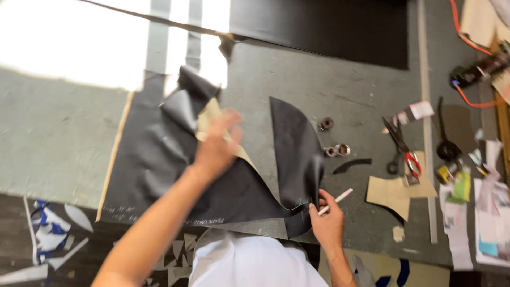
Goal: The person lays out a large sheet of black leather on a workbench, places paper templates on it, and uses a white marker to trace the outlines. They then use scissors to cut the leather along the traced lines, producing shaped leather pieces.
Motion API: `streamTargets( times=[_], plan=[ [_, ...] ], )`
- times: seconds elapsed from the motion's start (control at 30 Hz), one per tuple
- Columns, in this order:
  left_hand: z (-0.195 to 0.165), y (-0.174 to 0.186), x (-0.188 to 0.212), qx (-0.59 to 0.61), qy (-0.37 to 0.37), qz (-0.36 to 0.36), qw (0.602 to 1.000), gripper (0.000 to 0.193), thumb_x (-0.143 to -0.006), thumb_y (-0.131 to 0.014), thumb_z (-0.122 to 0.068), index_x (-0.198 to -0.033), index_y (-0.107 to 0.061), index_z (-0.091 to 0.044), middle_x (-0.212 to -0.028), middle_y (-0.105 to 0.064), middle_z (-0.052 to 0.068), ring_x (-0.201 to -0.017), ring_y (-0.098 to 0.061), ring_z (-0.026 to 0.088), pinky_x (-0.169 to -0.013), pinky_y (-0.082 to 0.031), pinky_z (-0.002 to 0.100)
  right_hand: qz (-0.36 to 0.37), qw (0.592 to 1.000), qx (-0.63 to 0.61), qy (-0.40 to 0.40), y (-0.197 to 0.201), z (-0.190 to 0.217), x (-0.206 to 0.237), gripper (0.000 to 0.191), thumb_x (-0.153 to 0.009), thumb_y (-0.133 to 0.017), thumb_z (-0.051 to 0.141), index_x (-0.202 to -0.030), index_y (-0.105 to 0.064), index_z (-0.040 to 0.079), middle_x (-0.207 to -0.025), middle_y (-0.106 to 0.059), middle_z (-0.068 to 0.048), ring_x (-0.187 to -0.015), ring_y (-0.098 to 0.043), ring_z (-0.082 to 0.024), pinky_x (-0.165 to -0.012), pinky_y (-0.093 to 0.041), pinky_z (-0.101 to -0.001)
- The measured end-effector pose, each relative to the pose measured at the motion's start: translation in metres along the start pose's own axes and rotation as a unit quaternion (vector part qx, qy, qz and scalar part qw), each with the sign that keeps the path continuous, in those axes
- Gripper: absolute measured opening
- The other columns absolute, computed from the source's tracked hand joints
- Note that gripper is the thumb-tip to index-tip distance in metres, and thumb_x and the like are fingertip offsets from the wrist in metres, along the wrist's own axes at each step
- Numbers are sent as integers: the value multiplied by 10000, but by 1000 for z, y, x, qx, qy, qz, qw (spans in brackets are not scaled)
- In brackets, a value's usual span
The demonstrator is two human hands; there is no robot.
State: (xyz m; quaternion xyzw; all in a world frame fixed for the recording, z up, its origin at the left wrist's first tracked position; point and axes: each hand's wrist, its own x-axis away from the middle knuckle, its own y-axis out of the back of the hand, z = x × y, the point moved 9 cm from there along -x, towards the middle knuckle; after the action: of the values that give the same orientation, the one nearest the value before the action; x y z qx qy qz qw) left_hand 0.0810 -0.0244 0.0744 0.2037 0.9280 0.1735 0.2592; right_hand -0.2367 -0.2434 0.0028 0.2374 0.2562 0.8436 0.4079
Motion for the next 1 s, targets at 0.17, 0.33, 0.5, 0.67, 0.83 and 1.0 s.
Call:
streamTargets(
  times=[0.17,0.33,0.5,0.67,0.83,1.0],
  plan=[
    [82,12,-104,-382,-112,15,917,861,-849,-838,-485,-1341,-544,157,-1378,-539,371,-1301,-464,472,-1052,-366,497,35,996,-41,76,26,57,36,412,-790,-760,-2,-1195,-707,58,-965,-710,-48,-899,-659,-135,-833,-541,-274],
    [139,-19,-124,-401,18,103,910,400,-860,-775,-207,-1173,-688,27,-1242,-627,186,-1207,-574,369,-1044,-482,459,28,984,-175,28,78,67,68,398,-808,-752,-72,-1197,-712,2,-1042,-667,-63,-989,-636,-129,-899,-493,-268],
    [112,-67,-162,-343,-23,81,935,181,-985,-704,-138,-1115,-737,-17,-1112,-632,177,-1086,-615,370,-889,-534,474,-55,972,-226,-24,136,38,102,396,-781,-724,-139,-1168,-713,-59,-1052,-664,-89,-1002,-646,-164,-900,-491,-285],
    [21,-125,-209,-80,-5,-11,997,266,-1096,-669,-209,-1208,-697,30,-1158,-586,198,-1044,-613,333,-910,-518,463,-92,960,-264,-28,159,13,115,421,-743,-732,-166,-1154,-716,-78,-1093,-670,-118,-1001,-642,-187,-830,-497,-318],
    [-78,-182,-170,198,-105,188,956,697,-1049,-687,-273,-1591,-352,9,-1684,-251,236,-1566,-248,401,-1220,-320,477,-91,965,-246,15,163,16,105,395,-791,-734,-145,-1181,-719,-82,-1129,-679,-138,-1057,-629,-179,-939,-476,-295],
    [-46,-126,-94,-28,-77,171,982,500,-1030,-677,-230,-1479,-563,-42,-1651,-409,167,-1523,-359,395,-1250,-278,493,-93,965,-243,14,174,29,87,397,-809,-717,-103,-1204,-691,-73,-1131,-701,-101,-1025,-651,-134,-901,-497,-254]
  ],
)
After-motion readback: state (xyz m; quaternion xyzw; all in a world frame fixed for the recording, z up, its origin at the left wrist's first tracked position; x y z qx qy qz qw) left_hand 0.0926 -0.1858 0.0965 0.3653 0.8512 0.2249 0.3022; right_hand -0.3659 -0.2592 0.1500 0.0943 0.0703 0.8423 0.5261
